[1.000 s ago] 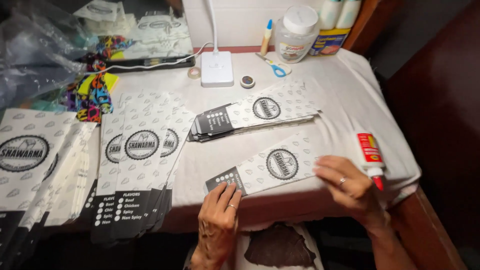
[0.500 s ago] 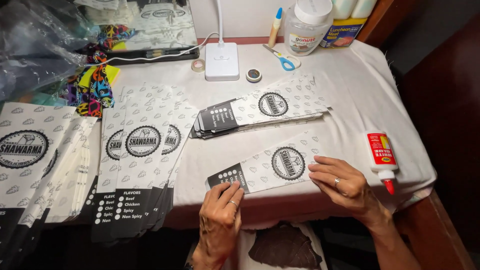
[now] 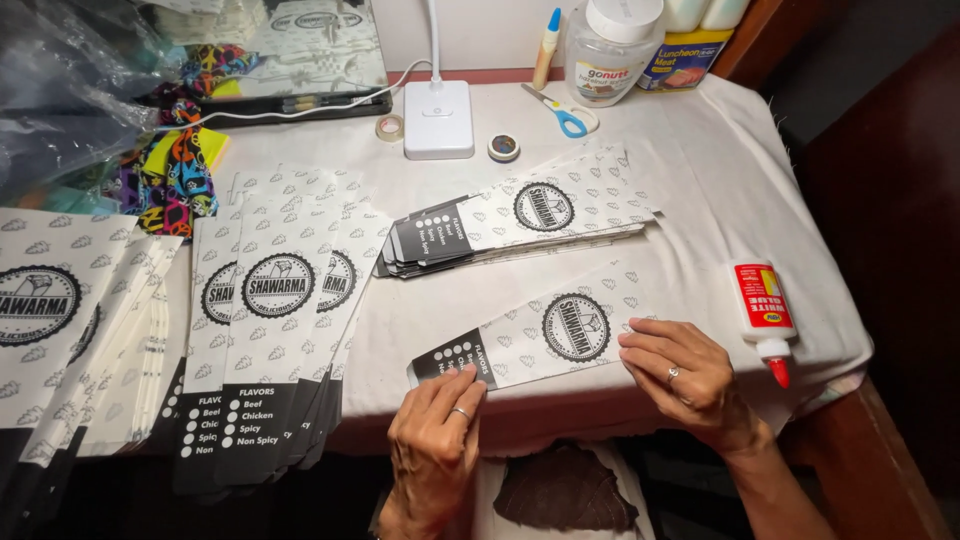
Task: Applying glue to the side seams of paper shawarma sleeves and pressing them to seal the packaging.
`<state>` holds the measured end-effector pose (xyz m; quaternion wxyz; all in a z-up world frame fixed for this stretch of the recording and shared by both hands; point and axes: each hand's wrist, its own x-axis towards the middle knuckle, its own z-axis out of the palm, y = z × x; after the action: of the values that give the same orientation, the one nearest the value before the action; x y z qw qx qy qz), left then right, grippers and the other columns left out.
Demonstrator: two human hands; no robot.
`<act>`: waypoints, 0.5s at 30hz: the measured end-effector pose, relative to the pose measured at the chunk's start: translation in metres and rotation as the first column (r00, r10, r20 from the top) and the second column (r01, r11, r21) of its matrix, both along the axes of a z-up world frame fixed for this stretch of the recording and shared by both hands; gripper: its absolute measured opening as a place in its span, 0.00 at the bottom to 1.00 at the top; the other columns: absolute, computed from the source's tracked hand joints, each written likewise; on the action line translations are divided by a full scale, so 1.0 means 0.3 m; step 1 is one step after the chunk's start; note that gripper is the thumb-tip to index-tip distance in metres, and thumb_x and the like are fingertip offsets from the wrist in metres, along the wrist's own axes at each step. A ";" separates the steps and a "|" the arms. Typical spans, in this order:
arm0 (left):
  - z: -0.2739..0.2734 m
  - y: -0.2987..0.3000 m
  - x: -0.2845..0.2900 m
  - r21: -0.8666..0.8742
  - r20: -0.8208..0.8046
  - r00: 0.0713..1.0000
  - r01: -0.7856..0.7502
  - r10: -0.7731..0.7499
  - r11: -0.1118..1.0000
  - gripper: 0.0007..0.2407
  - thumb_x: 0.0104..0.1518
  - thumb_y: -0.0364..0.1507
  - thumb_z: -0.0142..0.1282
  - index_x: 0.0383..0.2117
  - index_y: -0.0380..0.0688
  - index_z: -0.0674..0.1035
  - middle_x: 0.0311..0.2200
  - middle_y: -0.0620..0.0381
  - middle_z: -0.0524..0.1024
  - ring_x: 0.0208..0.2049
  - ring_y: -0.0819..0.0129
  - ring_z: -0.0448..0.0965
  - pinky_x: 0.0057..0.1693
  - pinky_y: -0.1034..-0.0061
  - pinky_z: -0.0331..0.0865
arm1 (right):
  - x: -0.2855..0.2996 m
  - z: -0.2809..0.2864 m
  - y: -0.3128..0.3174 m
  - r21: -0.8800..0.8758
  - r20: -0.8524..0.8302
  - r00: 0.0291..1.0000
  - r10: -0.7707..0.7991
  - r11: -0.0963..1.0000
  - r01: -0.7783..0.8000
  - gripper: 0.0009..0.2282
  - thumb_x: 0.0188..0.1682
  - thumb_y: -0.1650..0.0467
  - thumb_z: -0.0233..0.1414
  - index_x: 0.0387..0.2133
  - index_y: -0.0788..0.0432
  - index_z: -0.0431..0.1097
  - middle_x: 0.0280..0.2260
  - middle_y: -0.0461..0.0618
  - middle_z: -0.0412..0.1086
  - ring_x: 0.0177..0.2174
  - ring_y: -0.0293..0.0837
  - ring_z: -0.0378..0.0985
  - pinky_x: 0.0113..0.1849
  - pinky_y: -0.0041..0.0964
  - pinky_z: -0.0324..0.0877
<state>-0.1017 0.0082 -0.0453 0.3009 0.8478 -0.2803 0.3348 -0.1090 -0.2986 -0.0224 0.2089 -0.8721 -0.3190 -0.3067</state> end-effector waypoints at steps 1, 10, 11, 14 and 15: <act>-0.003 0.001 -0.001 -0.001 -0.003 1.000 0.002 -0.002 1.000 0.06 0.52 0.19 0.65 0.35 0.36 0.84 0.40 0.49 0.84 0.39 0.56 0.83 0.41 0.66 0.78 | -0.006 -0.003 0.000 -0.001 -0.003 1.000 -0.002 1.000 0.002 0.05 0.46 0.79 0.60 0.35 0.63 0.76 0.39 0.54 0.79 0.44 0.57 0.82 0.43 0.44 0.76; 0.004 0.010 0.004 -0.003 0.071 0.996 0.062 -0.061 0.998 0.07 0.56 0.14 0.54 0.37 0.34 0.82 0.42 0.46 0.83 0.40 0.52 0.83 0.45 0.62 0.79 | 0.026 0.064 0.073 0.039 -0.090 0.991 -0.098 0.994 0.101 0.04 0.42 0.81 0.60 0.26 0.62 0.75 0.33 0.50 0.78 0.38 0.52 0.81 0.42 0.43 0.72; 0.009 0.008 0.002 -0.014 0.089 0.994 0.057 -0.056 0.998 0.05 0.56 0.17 0.57 0.37 0.35 0.82 0.41 0.46 0.83 0.40 0.53 0.83 0.45 0.62 0.79 | 0.045 0.062 0.088 0.060 -0.100 0.993 -0.056 0.996 0.062 0.04 0.42 0.79 0.62 0.28 0.63 0.75 0.33 0.51 0.78 0.37 0.51 0.80 0.41 0.43 0.72; 0.020 0.002 -0.001 -0.031 0.105 0.994 0.045 -0.041 0.999 0.04 0.57 0.21 0.61 0.36 0.35 0.83 0.42 0.46 0.83 0.40 0.54 0.83 0.46 0.63 0.79 | 0.104 0.059 0.141 0.095 -0.163 0.983 0.082 0.993 -0.067 0.07 0.44 0.75 0.63 0.35 0.62 0.75 0.38 0.53 0.76 0.41 0.52 0.77 0.45 0.45 0.72; 0.021 0.002 -0.005 -0.041 0.095 0.995 0.039 -0.035 0.998 0.05 0.57 0.23 0.61 0.36 0.35 0.83 0.42 0.46 0.83 0.41 0.54 0.83 0.46 0.63 0.79 | 0.123 0.056 0.161 0.111 -0.221 0.960 0.174 0.982 -0.152 0.09 0.47 0.73 0.62 0.39 0.61 0.75 0.43 0.55 0.74 0.47 0.54 0.76 0.49 0.47 0.73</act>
<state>-0.1033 0.0088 -0.0390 0.3113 0.8191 -0.3026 0.3748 -0.0721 -0.2502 -0.0056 0.3092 -0.8617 -0.3490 -0.2001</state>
